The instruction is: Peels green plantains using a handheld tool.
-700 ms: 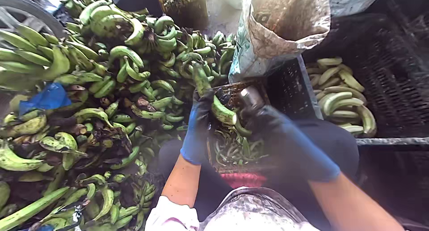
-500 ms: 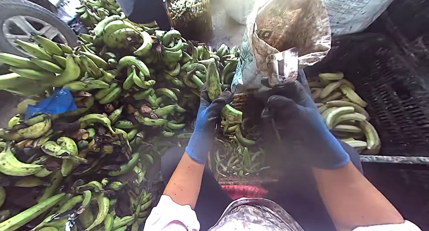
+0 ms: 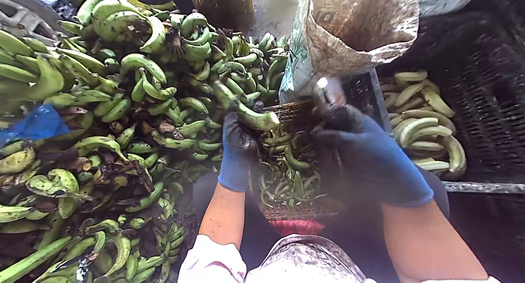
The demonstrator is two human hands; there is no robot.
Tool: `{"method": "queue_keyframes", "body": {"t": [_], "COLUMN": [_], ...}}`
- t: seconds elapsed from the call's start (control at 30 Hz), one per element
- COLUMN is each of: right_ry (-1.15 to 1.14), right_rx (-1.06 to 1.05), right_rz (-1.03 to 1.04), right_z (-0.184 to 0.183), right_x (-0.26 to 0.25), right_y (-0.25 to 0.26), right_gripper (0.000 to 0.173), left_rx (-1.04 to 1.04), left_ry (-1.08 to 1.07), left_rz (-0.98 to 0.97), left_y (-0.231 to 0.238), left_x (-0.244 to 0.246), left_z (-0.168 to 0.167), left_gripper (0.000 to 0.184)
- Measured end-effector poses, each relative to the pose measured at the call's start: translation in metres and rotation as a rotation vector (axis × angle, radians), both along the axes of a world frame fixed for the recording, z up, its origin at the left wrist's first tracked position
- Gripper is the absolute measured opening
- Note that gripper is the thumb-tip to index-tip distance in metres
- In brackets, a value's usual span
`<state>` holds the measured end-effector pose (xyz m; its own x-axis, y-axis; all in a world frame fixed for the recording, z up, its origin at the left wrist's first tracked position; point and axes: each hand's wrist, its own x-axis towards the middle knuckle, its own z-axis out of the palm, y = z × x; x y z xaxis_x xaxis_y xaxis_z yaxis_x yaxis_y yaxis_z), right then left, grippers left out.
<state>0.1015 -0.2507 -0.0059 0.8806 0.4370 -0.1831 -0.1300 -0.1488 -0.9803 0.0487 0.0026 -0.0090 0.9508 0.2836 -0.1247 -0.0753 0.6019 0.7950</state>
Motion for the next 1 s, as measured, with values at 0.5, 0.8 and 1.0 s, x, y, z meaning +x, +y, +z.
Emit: {"method": "queue_keyframes", "body": {"t": [0.5,0.8,1.0], "right_ry": [-0.616,-1.097,-1.128], "right_rx": [0.208,-0.474,-0.55], "right_rz": [0.048,-0.082,-0.664], "right_z": [0.021,-0.003,0.002], "right_x": [0.043,0.015,0.077], "right_y": [0.029,0.033,0.022], "right_gripper": [0.045,0.045,0.051], "left_rx": [0.044,0.084,0.142], "left_ry": [0.002,-0.055,0.066], "left_rz": [-0.288,-0.239,-0.437], "left_y": [-0.002,-0.011,-0.029], "left_x": [0.016,0.036,0.016], "left_z": [0.032,0.015,0.014], "left_gripper": [0.046,0.038,0.054]}}
